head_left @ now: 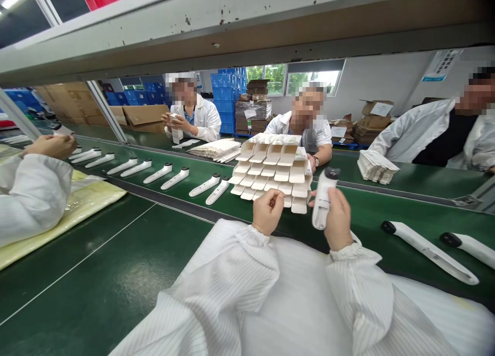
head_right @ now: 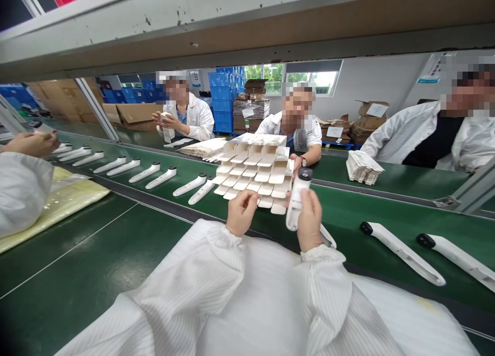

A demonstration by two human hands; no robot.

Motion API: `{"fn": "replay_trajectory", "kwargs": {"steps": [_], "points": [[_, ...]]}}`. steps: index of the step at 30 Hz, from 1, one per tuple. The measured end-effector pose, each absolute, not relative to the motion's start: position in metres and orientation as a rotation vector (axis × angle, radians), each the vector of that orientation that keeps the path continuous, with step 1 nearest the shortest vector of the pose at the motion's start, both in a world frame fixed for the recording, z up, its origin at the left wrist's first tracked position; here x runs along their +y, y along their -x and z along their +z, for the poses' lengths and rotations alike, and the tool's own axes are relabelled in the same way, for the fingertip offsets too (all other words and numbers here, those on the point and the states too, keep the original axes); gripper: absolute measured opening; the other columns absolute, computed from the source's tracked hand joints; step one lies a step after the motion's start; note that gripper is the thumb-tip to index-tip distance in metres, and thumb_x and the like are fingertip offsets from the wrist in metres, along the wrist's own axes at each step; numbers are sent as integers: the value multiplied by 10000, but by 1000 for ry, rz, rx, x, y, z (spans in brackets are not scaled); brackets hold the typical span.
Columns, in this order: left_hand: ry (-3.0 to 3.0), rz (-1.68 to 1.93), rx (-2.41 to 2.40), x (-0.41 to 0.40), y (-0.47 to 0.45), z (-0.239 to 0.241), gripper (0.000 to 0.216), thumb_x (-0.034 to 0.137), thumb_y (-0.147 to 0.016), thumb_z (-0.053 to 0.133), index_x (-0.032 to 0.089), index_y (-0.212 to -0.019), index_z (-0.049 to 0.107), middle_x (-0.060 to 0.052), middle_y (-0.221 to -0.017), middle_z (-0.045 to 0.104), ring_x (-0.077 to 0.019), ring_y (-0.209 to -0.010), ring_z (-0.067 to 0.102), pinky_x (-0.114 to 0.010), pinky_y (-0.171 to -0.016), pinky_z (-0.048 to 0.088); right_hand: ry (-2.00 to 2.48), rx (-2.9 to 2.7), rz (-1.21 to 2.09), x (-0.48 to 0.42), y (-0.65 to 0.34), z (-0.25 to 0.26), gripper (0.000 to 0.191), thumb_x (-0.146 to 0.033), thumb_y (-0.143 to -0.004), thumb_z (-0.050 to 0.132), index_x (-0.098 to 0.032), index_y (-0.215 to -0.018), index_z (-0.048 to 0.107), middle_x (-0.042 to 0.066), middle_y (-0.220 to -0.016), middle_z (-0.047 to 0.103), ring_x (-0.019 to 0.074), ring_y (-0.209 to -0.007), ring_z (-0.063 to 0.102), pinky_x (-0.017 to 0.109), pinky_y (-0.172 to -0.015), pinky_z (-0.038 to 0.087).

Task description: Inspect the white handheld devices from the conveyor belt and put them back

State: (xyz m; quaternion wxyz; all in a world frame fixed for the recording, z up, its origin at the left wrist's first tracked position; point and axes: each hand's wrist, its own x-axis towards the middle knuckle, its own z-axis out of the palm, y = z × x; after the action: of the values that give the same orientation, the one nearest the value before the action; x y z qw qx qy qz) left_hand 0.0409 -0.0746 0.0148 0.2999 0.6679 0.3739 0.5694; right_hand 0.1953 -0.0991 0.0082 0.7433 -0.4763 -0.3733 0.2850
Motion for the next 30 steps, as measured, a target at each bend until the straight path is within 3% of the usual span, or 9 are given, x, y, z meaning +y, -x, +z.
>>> {"fn": "replay_trajectory", "kwargs": {"steps": [5, 8, 10, 15, 21, 23, 25, 27, 30], "points": [[-2121, 1479, 869, -80, -44, 11, 165, 258, -819, 495, 193, -744, 626, 5, -592, 553, -105, -537, 459, -225, -562, 364, 1448, -765, 380, -100, -264, 16, 409, -566, -764, 459, -188, -895, 545, 73, -831, 673, 169, -551, 603, 285, -495, 452], [-2275, 1517, 818, -78, -47, 8, 172, 235, -831, 466, 182, -751, 609, 7, -593, 562, -98, -535, 468, -217, -551, 377, 2011, -1026, 215, -113, -328, 16, 337, -520, -744, 483, -207, -807, 592, 114, -788, 679, 261, -671, 635, 399, -639, 465], [-2345, 1549, 786, -77, -48, 7, 170, 213, -836, 456, 178, -755, 602, 10, -589, 558, -92, -533, 472, -211, -551, 384, 2259, -1127, 118, -122, -368, 8, 372, -569, -698, 521, -214, -763, 614, 164, -745, 666, 332, -677, 629, 471, -646, 444], [-2491, 1537, 715, -79, -51, 7, 180, 199, -842, 440, 176, -745, 590, 7, -584, 558, -96, -543, 489, -215, -548, 388, 2308, -1244, 303, -130, -419, -26, 366, -602, -482, 642, -247, -564, 602, 147, -625, 647, 371, -564, 595, 524, -573, 442], [-2560, 1519, 647, -83, -53, 7, 184, 195, -847, 446, 173, -732, 588, 0, -597, 587, -99, -546, 501, -223, -560, 397, 2213, -1101, -6, -132, -393, 2, 390, -545, -630, 511, -230, -810, 653, 178, -865, 666, 454, -836, 591, 574, -711, 416], [-2540, 1536, 644, -84, -53, 8, 182, 195, -849, 446, 174, -746, 595, -5, -615, 609, -99, -547, 507, -225, -570, 406, 2100, -1055, 3, -137, -374, 26, 346, -524, -695, 490, -246, -831, 645, 147, -842, 665, 412, -851, 591, 534, -729, 415], [-2495, 1586, 653, -83, -50, 11, 182, 193, -854, 444, 175, -774, 606, -11, -639, 626, -101, -560, 522, -223, -578, 412, 1882, -1021, 90, -141, -351, 50, 285, -506, -743, 507, -257, -806, 630, 106, -780, 648, 307, -775, 595, 454, -719, 424], [-2415, 1675, 706, -79, -45, 16, 181, 193, -860, 442, 175, -809, 615, -20, -689, 644, -101, -584, 537, -218, -588, 417, 1616, -1045, 281, -142, -324, 69, 258, -498, -721, 589, -249, -776, 630, 71, -766, 607, 194, -642, 533, 354, -607, 417], [-2204, 1830, 934, -61, -28, 21, 186, 211, -871, 430, 177, -868, 613, -21, -727, 637, -103, -600, 538, -219, -604, 417, 1311, -1195, 612, -140, -275, 83, 295, -496, -695, 642, -213, -779, 635, 9, -640, 517, 113, -538, 435, 259, -483, 336]]}}
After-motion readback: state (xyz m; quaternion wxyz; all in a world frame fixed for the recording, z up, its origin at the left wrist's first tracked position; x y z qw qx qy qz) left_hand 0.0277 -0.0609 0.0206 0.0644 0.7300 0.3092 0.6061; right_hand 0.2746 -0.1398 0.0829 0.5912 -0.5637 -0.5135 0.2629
